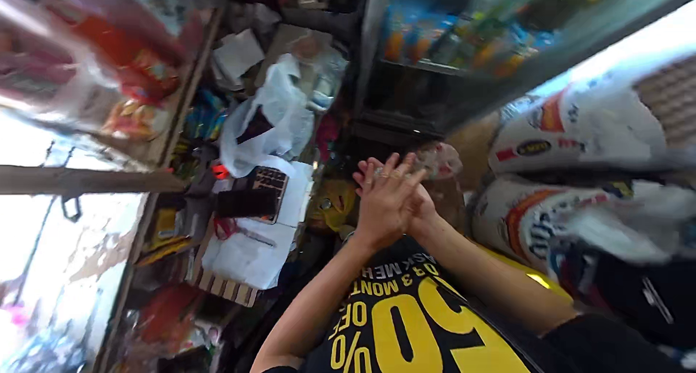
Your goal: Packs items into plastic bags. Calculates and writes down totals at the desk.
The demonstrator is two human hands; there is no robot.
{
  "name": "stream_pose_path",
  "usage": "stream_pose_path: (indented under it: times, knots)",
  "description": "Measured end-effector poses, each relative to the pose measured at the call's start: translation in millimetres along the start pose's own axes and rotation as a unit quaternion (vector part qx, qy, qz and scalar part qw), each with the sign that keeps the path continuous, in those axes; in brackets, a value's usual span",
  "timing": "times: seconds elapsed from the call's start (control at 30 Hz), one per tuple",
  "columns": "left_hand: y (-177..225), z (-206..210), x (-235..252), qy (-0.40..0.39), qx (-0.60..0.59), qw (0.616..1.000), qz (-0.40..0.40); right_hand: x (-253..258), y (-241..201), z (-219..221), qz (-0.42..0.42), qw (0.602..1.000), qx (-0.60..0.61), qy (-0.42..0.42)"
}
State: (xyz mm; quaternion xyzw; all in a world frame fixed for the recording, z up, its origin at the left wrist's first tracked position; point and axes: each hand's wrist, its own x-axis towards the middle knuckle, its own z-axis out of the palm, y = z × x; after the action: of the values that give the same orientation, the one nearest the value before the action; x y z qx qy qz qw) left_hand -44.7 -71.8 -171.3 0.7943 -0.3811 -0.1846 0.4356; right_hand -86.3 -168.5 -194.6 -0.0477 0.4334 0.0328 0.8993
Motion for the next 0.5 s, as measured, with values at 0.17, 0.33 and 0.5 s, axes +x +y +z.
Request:
stream_pose_path:
  times: [0.17, 0.33, 0.5]
  knots:
    - [-4, 39, 17, -0.028, 0.148, 0.986, 0.069, -25, -24, -21, -0.073, 0.993, -0.020, -0.091]
    - [-28, 81, 52, -0.069, 0.219, 0.970, 0.084, -20, -65, -50, -0.106, 0.979, -0.157, 0.078]
    - [-29, 86, 84, -0.048, 0.073, 0.993, -0.083, 37, -166, -117, -0.173, 0.943, -0.208, 0.195]
